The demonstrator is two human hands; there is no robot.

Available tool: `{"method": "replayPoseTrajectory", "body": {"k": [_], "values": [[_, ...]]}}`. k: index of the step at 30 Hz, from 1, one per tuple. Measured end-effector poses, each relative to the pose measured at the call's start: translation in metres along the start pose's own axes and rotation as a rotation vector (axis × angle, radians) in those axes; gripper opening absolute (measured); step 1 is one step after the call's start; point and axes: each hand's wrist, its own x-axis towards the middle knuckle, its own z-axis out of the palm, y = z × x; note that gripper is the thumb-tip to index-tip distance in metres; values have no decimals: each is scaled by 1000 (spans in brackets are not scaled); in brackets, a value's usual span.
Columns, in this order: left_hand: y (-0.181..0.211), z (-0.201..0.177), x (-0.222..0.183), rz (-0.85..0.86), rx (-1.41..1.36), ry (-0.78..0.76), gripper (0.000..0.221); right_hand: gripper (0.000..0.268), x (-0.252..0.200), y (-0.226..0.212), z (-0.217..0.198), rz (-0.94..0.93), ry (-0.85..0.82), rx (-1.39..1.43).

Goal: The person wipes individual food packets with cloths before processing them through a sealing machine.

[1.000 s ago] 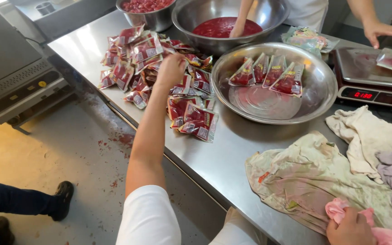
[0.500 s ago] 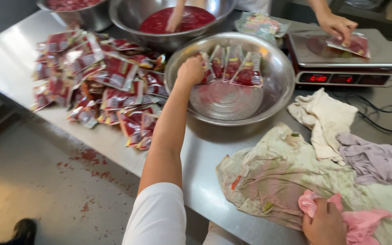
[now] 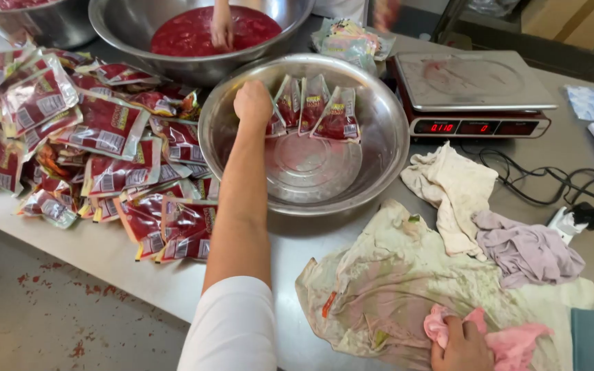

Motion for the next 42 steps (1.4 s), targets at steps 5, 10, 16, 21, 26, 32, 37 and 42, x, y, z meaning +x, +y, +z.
{"method": "replayPoseTrajectory", "body": {"k": [5,10,16,21,26,32,37,42], "values": [[19,-55,-47,242,-122,106,21,43,10,4,-28,-144,-148,161],[48,-114,-122,477,-258,134,14,50,26,-4,-51,-94,-357,186],[71,-112,-263,687,-520,3,10,74,70,-36,-160,-135,-749,122],[76,-78,-398,801,-568,-95,13,43,91,-65,-164,-163,-146,666],[54,-9,-477,841,-467,-229,13,15,84,-69,-110,-33,-319,780],[27,22,-516,746,-490,-331,12,20,27,-46,-132,-46,-310,850],[19,-25,-518,749,-508,-363,11,5,-9,-28,-96,-81,-99,986],[50,-98,-526,700,-724,-323,17,6,-25,-26,-98,-89,-17,1021]]}}
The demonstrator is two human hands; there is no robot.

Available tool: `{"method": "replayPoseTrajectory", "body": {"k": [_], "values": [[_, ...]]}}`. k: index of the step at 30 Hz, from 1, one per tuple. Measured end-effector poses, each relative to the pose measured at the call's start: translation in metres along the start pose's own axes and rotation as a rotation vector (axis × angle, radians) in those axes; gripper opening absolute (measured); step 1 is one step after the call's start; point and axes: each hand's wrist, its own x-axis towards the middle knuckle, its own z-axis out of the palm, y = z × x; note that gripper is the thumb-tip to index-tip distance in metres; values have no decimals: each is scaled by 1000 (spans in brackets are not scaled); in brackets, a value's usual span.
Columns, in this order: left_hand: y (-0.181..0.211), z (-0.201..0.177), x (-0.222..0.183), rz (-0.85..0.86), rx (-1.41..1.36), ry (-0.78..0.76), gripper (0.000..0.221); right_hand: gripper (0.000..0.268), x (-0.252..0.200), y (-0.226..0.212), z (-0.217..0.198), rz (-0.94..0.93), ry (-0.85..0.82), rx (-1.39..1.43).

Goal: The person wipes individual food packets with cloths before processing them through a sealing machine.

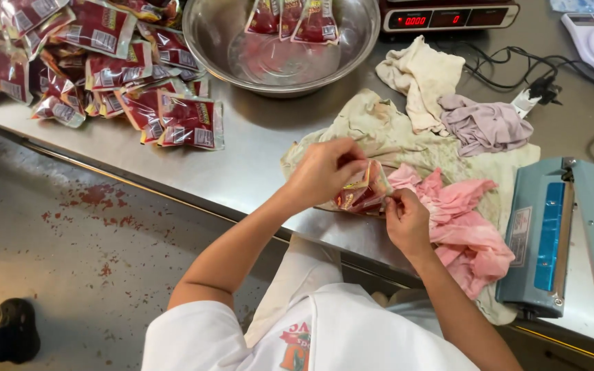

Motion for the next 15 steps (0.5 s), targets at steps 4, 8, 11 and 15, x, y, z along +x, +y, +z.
{"method": "replayPoseTrajectory", "body": {"k": [4,8,11,15], "values": [[2,44,15,97,-19,-39,14,5,-1,-9,-4,-32,38,31],[2,60,15,102,291,-195,30,7,-1,7,0,-62,72,24],[-36,76,25,151,440,-245,50,6,-2,7,-3,-60,71,50],[-25,74,19,162,616,-223,47,6,-2,4,-4,-69,85,76]]}}
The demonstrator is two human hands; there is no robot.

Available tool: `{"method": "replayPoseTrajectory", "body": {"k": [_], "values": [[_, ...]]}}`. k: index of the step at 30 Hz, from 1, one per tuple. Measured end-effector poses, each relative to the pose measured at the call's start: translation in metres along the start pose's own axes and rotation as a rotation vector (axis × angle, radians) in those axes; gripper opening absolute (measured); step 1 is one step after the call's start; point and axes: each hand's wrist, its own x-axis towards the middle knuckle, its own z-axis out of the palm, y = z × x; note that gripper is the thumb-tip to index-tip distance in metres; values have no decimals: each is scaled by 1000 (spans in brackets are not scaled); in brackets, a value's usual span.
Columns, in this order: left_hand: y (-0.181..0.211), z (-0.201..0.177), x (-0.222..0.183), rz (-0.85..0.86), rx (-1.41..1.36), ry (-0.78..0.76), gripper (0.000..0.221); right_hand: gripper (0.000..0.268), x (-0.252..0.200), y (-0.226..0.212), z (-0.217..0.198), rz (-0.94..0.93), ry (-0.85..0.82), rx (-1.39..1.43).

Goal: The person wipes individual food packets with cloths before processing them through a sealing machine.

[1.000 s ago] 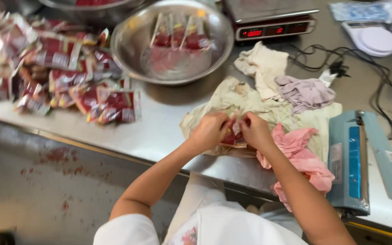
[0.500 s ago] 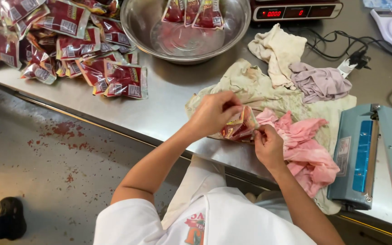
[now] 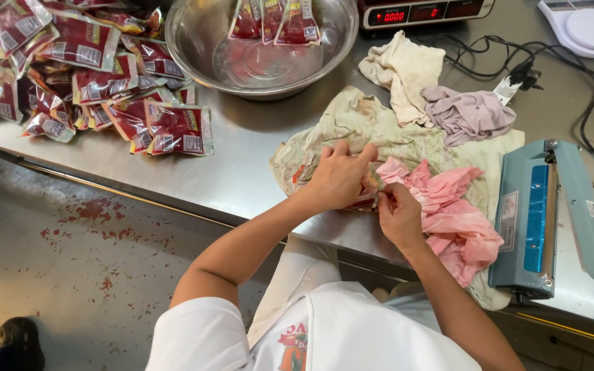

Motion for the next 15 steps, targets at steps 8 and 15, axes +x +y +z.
{"method": "replayPoseTrajectory", "body": {"k": [8,15], "values": [[1,-26,-5,25,12,-97,45,3,4,-15,-6,5,-5,31],[-34,-11,-23,-8,-729,253,52,4,0,-11,-11,83,-38,30]]}}
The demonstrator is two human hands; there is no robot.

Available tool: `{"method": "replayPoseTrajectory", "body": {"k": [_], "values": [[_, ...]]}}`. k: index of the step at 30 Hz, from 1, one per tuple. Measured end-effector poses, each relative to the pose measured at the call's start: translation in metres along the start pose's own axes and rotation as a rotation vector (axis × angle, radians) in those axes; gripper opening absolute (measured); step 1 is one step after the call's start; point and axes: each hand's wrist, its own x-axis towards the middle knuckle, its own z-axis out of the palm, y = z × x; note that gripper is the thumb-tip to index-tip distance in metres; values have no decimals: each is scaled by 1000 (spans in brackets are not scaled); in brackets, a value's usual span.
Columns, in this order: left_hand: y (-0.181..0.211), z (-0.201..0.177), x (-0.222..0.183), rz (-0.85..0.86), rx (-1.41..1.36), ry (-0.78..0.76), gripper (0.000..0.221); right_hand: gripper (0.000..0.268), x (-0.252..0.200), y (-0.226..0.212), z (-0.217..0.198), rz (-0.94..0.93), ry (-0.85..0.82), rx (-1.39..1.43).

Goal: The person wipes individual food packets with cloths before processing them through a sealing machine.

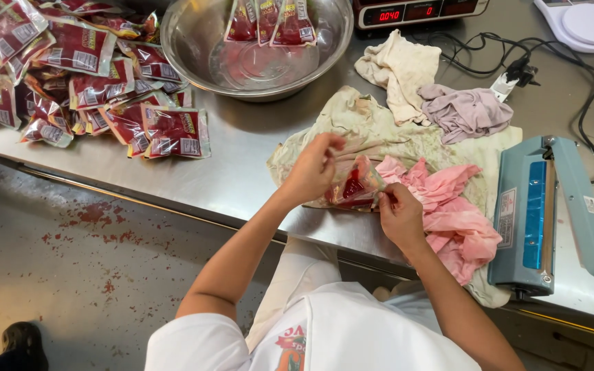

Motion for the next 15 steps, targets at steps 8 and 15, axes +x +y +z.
{"method": "replayPoseTrajectory", "body": {"k": [8,15], "values": [[-61,46,-24,-8,119,146,13,7,2,14,2,137,-46,-68],[-87,54,-22,-155,-312,278,6,3,9,34,2,250,-70,124]]}}
